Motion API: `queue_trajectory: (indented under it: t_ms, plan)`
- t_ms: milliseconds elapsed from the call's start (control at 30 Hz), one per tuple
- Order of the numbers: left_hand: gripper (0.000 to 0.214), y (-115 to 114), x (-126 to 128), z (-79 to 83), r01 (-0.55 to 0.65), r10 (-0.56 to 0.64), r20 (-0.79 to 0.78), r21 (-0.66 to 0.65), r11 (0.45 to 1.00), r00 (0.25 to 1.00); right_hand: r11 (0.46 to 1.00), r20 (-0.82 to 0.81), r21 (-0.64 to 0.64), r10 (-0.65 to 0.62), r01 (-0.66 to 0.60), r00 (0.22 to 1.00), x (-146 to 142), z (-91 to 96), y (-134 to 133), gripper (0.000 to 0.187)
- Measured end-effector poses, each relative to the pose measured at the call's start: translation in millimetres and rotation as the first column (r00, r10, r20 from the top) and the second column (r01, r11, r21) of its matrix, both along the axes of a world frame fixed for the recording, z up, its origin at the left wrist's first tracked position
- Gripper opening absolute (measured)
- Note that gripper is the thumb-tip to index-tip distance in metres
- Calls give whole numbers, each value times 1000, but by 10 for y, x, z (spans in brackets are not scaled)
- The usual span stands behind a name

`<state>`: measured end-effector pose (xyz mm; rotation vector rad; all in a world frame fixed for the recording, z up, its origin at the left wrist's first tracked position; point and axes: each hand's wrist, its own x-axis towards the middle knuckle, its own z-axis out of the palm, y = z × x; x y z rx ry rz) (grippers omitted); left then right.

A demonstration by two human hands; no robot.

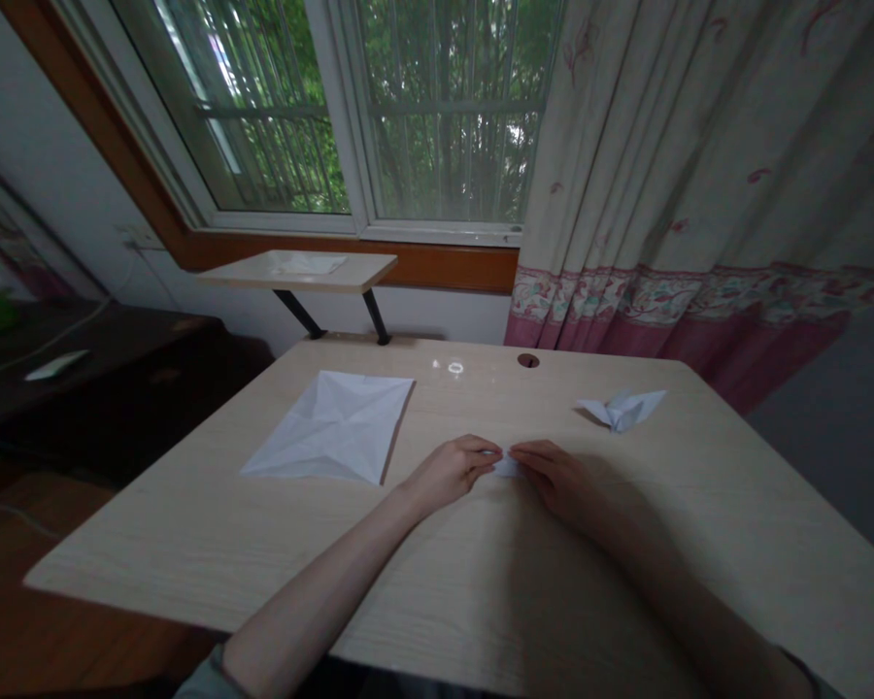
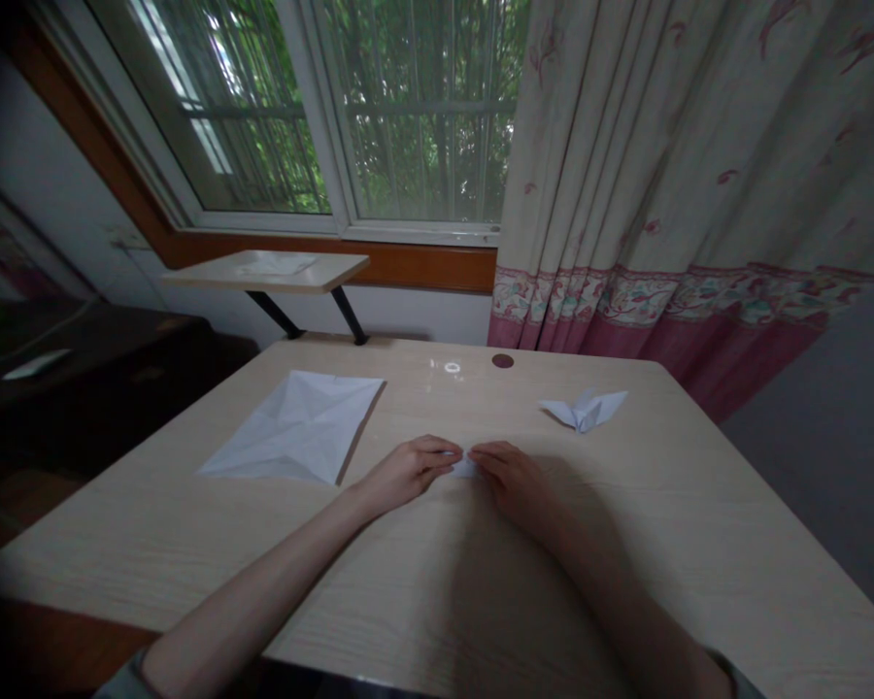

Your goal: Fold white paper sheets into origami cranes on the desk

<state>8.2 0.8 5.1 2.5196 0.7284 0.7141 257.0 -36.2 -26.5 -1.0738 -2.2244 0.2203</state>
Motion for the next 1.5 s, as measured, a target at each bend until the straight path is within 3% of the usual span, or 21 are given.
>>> queue_trajectory:
  t_ms: [233,567,900,1167,1500]
  plan:
    - [27,-5,-4,1,-7,7,15,21,1000,1000,999,49,-33,27,-25,998,11,-28,-11,56]
    - [22,-13,4,20,1,-1,-7,22,1000,1000,998,76,-27,65,-63,995,-41,170,-72,46]
    - [24,-17,21,49,37,-38,12,68,997,999,997,38,-51,58,-57,998,-62,215,-104,43]
    - [23,-54,38,85,-24,23,22,9,1000,999,997,-1,-78,-5,5,1000,-92,222,-109,34]
    - [23,-41,55,53,-39,44,60,-67,997,997,998,-55,-66,17,-20,998,-98,158,-74,25]
